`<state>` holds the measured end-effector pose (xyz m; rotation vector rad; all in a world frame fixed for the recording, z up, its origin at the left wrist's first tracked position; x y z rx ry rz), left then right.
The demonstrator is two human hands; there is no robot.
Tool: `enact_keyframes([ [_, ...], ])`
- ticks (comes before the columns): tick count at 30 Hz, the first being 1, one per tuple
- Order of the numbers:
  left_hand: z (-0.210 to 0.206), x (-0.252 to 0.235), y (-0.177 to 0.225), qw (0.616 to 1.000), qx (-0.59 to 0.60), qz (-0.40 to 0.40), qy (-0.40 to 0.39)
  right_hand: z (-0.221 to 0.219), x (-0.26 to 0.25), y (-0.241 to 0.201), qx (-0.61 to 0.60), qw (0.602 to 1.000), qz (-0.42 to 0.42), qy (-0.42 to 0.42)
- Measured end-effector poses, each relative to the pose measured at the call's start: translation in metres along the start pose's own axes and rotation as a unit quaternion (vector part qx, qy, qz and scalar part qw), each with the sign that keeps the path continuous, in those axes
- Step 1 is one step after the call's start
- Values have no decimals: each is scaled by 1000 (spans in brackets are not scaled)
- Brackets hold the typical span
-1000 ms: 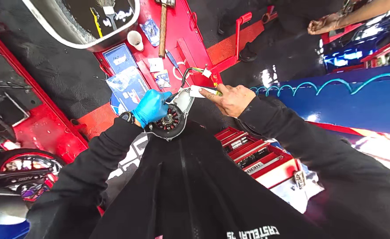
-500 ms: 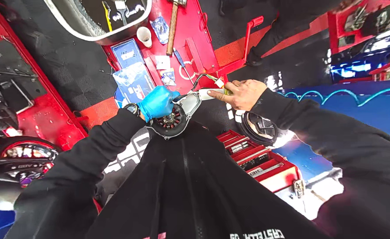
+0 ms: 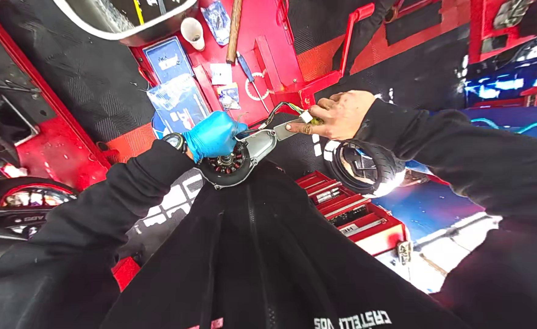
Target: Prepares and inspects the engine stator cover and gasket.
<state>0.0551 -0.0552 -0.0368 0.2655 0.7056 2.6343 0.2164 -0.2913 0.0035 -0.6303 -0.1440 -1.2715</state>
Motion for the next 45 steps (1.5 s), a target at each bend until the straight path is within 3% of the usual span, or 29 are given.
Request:
enact_keyframes([
  [6,0,-1,-2,1000,8,-8,-15,-7,-5,11,7,999,52,14],
  [10,-2,-3,-3,999,12,-14,-31,-25,-11,24,60,987,137,54],
  [29,-2,-9,-4,995,-7,-28,-91,31,-38,26,50,962,269,5],
  [34,0,-10,-2,994,-17,-37,-97,35,-41,25,46,966,253,-39],
  [40,0,-5,-1,996,-13,-40,-74,-14,-19,19,-59,989,131,-26],
  [45,0,-2,-1,996,-23,-32,-83,-40,-1,-17,-167,979,-1,116],
])
Point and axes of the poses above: each hand's wrist, its own x-axis away from the middle knuckle, its own z-axis out of the back of the hand, y = z × x, the point moved 4 cm from there along -x, towards the middle knuckle, and after that the axes turned 13 degrees about -x, right-handed, at the moved point
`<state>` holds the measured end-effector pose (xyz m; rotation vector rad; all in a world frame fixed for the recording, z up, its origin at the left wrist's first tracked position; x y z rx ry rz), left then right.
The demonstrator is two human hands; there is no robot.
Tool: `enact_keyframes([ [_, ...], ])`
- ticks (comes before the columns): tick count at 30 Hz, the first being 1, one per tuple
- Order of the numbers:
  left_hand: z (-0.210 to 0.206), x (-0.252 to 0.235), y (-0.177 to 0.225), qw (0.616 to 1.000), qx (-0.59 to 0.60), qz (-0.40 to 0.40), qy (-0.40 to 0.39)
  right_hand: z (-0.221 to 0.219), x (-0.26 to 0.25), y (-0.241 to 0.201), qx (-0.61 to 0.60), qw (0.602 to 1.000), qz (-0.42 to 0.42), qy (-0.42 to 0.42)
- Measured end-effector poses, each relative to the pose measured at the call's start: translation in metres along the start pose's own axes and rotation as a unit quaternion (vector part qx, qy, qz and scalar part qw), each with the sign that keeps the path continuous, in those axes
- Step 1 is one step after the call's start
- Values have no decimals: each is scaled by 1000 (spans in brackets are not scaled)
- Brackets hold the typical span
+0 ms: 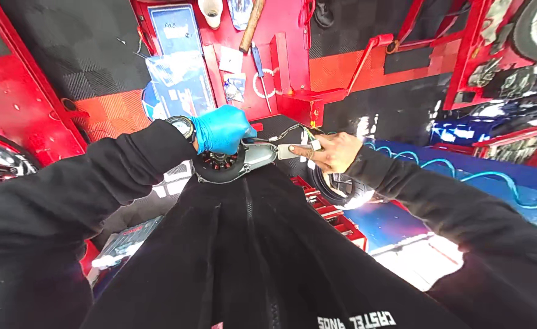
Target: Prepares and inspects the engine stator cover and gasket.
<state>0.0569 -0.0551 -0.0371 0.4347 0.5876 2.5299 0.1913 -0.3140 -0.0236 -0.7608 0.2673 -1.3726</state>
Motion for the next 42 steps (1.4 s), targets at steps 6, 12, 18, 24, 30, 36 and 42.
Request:
enact_keyframes([
  [6,-1,1,1,1000,-4,-11,2,-31,15,-25,-90,987,-99,91],
  [12,-3,2,0,1000,-7,-13,4,-54,21,-27,-146,966,-111,181],
  [18,-10,7,8,999,34,3,23,-93,10,-36,-351,807,-185,438],
  [24,-7,6,8,997,64,30,21,-94,-34,-55,-390,757,-197,486],
  [30,-1,17,4,982,104,135,80,-104,-32,-52,-389,737,-199,516],
  [36,8,37,-13,929,136,318,130,-112,-27,-56,-400,716,-211,531],
  [42,10,57,-20,853,231,424,195,-112,-47,-70,-481,724,-173,463],
])
Point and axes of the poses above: each hand's wrist, its own x-axis away from the middle knuckle, its own z-axis out of the back of the hand, y = z × x, the point moved 4 cm from there along -x, towards the middle knuckle, and after that the axes turned 13 degrees about -x, right-handed, at the moved point
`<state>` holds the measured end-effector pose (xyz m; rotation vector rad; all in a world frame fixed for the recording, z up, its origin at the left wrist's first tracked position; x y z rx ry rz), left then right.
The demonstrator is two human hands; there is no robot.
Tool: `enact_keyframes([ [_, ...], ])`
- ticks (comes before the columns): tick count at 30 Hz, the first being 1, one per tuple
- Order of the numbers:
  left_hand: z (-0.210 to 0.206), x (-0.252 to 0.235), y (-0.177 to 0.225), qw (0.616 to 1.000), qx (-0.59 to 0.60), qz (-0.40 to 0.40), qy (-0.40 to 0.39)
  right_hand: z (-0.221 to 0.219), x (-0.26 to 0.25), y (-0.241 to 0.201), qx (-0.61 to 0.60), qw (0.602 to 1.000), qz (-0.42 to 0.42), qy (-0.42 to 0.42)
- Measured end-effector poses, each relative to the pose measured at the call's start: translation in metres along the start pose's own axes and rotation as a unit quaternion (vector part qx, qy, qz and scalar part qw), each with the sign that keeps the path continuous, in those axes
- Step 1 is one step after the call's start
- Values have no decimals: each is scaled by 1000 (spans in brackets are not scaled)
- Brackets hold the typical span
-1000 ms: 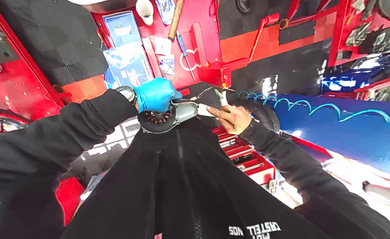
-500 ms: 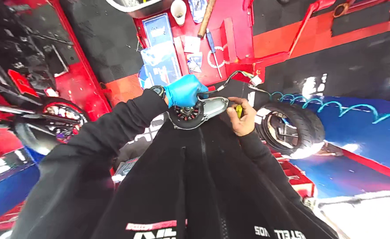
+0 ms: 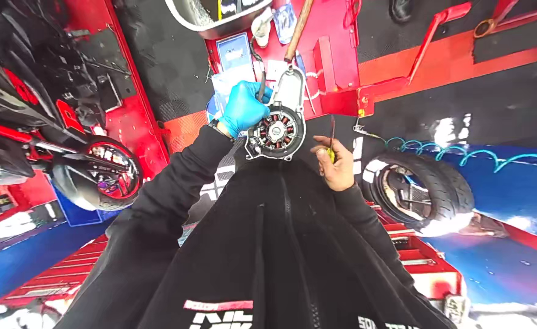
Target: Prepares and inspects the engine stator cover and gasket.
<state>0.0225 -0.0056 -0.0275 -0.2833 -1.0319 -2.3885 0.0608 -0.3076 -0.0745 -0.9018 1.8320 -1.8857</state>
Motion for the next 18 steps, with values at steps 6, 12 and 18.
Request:
enact_keyframes([
  [6,6,16,1,996,55,61,42,-16,-2,-12,-67,997,-9,-48],
  [12,12,31,-1,990,77,85,85,-18,-3,-12,-103,993,-6,-62],
  [18,43,84,-25,965,144,132,176,21,-12,14,244,967,-15,73],
])
Point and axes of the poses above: each hand's wrist, its own x-axis away from the middle knuckle, its own z-axis out of the back of the hand, y = z × x, the point moved 4 cm from there along -x, towards the middle knuckle, and after that the axes turned 13 degrees about -x, right-handed, at the moved point
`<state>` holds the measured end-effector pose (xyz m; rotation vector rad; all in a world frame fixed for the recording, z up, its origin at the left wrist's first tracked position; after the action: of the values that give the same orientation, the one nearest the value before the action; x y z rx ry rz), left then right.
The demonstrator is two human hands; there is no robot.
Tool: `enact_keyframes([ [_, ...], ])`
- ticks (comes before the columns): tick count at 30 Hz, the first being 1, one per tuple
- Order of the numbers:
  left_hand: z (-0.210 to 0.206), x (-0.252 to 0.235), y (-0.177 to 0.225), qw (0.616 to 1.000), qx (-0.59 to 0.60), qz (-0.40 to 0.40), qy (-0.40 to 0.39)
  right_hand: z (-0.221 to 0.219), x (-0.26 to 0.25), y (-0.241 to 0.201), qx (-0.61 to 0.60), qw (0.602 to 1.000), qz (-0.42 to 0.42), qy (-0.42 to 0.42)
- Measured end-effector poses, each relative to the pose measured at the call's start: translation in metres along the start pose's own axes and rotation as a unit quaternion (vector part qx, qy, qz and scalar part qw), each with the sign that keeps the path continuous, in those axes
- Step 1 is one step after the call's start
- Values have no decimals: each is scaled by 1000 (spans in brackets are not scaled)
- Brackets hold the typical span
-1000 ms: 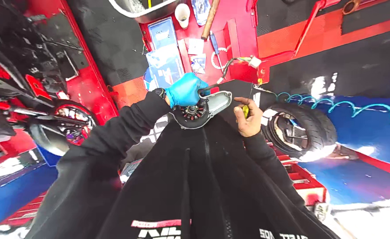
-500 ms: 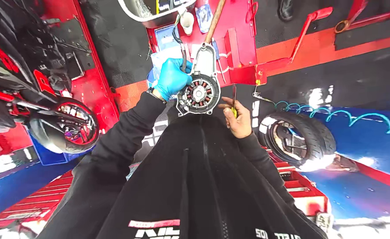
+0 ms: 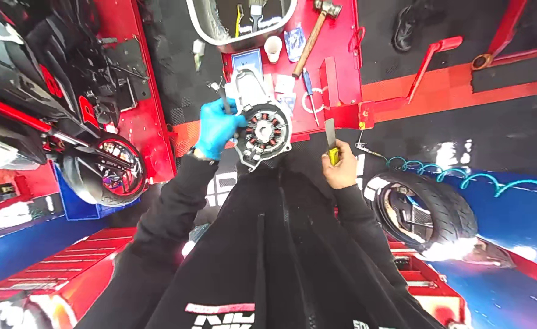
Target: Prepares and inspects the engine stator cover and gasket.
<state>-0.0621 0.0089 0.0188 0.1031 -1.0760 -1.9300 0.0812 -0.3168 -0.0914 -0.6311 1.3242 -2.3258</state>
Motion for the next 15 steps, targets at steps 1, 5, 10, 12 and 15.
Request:
enact_keyframes([
  [1,16,10,-6,1000,8,9,11,1,-5,10,31,999,-39,-1],
  [5,81,42,-43,992,48,76,85,-24,-41,47,101,981,-151,-67],
  [10,147,70,-88,976,74,109,172,-85,-102,44,117,966,-214,-89],
  [12,165,76,-108,969,78,125,197,-105,-129,43,126,960,-239,-75],
  [15,188,76,-146,960,85,147,222,-133,-160,57,136,961,-234,-61],
])
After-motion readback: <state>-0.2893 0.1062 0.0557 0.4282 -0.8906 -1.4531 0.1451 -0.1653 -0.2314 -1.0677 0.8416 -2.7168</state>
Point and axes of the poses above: each hand's wrist, its own x-axis away from the middle knuckle, its own z-axis out of the back of the hand, y = z × x, the point moved 4 cm from there along -x, towards the middle knuckle, and after that the axes turned 13 degrees about -x, right-handed, at the moved point
